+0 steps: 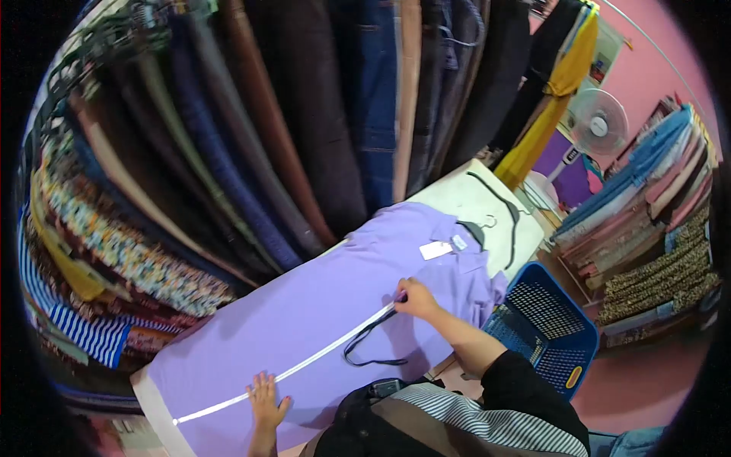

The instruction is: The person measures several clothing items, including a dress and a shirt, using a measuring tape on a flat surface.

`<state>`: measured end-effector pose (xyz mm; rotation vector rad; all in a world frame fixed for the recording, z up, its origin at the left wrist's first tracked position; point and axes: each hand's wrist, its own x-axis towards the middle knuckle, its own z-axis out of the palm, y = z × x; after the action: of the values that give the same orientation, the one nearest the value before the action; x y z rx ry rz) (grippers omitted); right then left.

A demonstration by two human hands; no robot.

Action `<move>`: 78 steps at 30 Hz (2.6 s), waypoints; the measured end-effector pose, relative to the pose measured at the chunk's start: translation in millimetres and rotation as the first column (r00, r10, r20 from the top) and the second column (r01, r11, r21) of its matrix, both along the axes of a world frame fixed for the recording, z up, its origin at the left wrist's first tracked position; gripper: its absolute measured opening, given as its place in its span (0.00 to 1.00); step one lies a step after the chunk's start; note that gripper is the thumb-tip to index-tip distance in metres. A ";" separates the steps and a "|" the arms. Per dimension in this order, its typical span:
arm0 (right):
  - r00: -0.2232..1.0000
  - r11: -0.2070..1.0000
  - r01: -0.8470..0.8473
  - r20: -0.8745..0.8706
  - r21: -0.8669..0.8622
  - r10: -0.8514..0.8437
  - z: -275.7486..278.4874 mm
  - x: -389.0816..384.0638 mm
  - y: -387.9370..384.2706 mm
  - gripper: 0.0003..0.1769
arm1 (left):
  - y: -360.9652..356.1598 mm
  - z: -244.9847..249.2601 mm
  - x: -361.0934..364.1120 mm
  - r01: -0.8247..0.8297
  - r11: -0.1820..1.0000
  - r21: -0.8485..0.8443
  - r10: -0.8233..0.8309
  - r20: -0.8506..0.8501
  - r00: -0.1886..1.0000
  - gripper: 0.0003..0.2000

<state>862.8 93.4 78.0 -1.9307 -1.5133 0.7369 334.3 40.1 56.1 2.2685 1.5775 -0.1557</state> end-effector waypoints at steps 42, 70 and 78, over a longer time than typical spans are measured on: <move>0.999 0.983 0.024 0.037 0.184 -0.031 9.7 142.2 -15.4 0.20 | 65.1 14.2 168.3 -0.124 0.941 0.314 0.079 0.153 0.985 0.31; 0.604 0.462 0.717 -0.135 0.522 -0.786 45.4 295.0 -22.9 0.20 | 43.8 -31.4 130.3 -0.362 0.862 0.355 0.323 0.168 0.932 0.05; 0.404 0.724 0.620 0.669 0.301 -0.624 -28.7 225.3 -2.1 0.26 | -20.1 -24.0 63.3 -0.556 0.767 0.320 0.597 -0.036 0.802 0.08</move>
<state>1088.1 91.3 49.3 -2.7077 -0.9404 -0.4854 397.5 20.0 32.1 1.8663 2.4404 0.1047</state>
